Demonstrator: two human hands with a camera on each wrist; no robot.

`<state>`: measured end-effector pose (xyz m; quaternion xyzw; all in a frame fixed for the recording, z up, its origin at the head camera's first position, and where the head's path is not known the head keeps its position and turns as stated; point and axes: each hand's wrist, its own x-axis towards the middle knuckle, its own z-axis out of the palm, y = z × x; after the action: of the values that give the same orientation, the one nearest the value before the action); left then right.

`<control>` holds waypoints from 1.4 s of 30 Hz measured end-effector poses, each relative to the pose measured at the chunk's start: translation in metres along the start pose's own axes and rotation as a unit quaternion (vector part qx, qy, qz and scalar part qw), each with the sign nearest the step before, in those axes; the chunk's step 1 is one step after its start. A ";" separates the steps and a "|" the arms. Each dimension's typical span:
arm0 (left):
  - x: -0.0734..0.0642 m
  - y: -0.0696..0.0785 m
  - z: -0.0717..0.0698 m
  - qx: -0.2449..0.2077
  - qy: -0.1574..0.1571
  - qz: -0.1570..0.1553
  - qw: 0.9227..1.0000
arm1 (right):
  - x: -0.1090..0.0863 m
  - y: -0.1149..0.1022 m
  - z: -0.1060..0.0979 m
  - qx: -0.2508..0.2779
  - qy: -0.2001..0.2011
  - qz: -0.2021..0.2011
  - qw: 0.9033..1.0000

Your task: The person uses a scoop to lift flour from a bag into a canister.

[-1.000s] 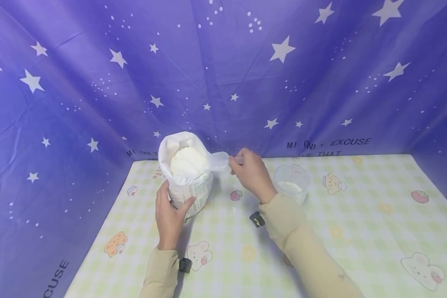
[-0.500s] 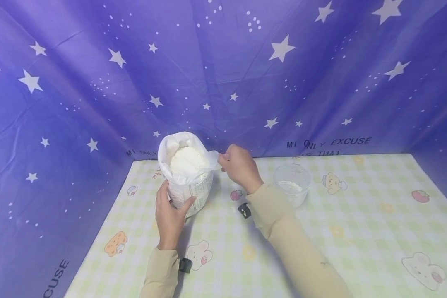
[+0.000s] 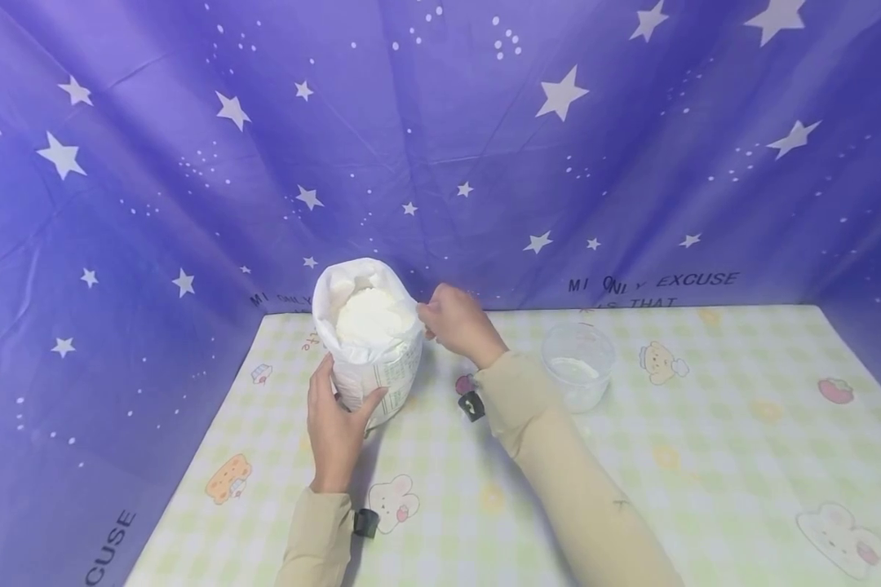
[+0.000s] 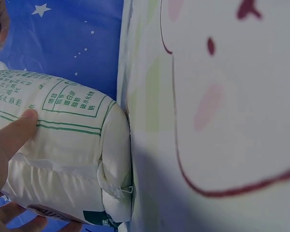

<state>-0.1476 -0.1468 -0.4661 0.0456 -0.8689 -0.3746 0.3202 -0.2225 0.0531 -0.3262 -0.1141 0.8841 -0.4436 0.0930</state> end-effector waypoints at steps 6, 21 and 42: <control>0.000 0.001 -0.001 -0.002 0.004 0.001 1.000 | 0.006 0.001 0.011 0.034 -0.004 -0.008 0.999; 0.000 0.001 0.002 -0.009 0.002 -0.003 1.000 | 0.005 0.014 0.010 0.230 0.000 -0.006 0.973; 0.001 -0.001 0.002 -0.009 -0.002 0.000 1.000 | 0.007 0.020 0.021 0.278 0.021 -0.014 0.960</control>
<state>-0.1494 -0.1471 -0.4676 0.0419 -0.8664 -0.3822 0.3185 -0.2262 0.0466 -0.3553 -0.0865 0.7257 -0.6757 0.0968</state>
